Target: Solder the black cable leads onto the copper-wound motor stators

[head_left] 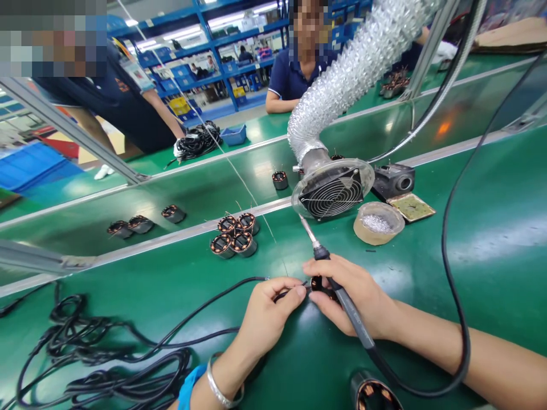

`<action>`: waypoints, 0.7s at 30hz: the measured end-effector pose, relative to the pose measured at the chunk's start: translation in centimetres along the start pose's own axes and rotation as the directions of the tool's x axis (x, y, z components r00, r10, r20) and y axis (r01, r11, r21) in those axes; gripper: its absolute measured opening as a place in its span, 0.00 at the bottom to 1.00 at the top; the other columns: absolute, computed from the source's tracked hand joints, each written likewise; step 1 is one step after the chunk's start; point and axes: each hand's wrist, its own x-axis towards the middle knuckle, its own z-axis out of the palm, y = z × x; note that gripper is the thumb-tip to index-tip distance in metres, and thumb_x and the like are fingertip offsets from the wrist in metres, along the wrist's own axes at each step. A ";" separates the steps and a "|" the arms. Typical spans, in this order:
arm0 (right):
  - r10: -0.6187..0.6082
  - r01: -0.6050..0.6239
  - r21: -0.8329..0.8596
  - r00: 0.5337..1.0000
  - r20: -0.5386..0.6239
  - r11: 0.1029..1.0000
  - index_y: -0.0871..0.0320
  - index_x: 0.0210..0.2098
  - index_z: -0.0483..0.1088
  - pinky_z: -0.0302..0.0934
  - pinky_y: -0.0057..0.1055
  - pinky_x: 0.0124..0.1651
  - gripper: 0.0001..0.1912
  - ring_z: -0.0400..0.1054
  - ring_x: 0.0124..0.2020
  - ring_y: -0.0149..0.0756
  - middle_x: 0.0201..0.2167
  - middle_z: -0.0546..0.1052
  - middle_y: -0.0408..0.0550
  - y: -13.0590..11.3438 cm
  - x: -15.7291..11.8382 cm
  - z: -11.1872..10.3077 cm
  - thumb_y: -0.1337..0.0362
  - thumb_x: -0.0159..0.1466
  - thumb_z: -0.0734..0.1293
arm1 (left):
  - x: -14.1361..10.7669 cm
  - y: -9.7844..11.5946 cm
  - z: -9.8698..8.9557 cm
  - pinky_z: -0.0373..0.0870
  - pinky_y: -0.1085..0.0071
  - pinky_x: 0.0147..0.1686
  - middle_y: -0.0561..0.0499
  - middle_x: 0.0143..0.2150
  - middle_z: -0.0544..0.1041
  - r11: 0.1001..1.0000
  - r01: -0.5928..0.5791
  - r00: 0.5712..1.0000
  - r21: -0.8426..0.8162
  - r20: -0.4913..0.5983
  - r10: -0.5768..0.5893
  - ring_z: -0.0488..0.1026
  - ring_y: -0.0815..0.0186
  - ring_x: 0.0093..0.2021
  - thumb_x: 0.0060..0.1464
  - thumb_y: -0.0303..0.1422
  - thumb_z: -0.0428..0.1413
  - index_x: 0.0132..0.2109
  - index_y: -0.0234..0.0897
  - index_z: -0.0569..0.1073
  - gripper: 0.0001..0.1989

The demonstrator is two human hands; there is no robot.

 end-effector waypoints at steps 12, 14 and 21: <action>0.059 -0.062 0.027 0.994 0.095 0.998 0.55 0.47 0.66 0.66 0.25 0.36 0.14 0.70 0.32 0.31 0.33 0.75 0.43 -0.4 0.1 -0.3 0.74 0.64 0.63 | -1.1 0.7 0.1 0.58 0.75 0.25 0.54 0.25 0.75 0.933 -0.163 0.987 0.321 0.041 0.158 0.63 0.70 0.24 0.58 0.37 0.55 0.33 0.36 0.80 0.13; 0.027 -0.025 -0.030 0.999 0.047 0.999 0.55 0.45 0.66 0.65 0.27 0.36 0.13 0.70 0.32 0.32 0.34 0.75 0.44 -0.6 0.0 -0.1 0.75 0.63 0.62 | -1.6 0.7 0.2 0.59 0.75 0.26 0.54 0.23 0.73 0.938 -0.166 0.986 0.303 0.039 0.162 0.64 0.70 0.25 0.60 0.37 0.53 0.31 0.36 0.78 0.14; -0.064 0.048 -0.278 0.997 -0.049 0.959 0.56 0.39 0.67 0.63 0.31 0.31 0.11 0.66 0.27 0.35 0.28 0.75 0.46 -0.8 -1.4 0.8 0.76 0.64 0.59 | -4.1 1.0 2.3 0.69 0.76 0.23 0.48 0.35 0.80 0.988 -0.042 0.994 0.146 0.102 0.027 0.74 0.69 0.25 0.66 0.39 0.44 0.46 0.36 0.78 0.20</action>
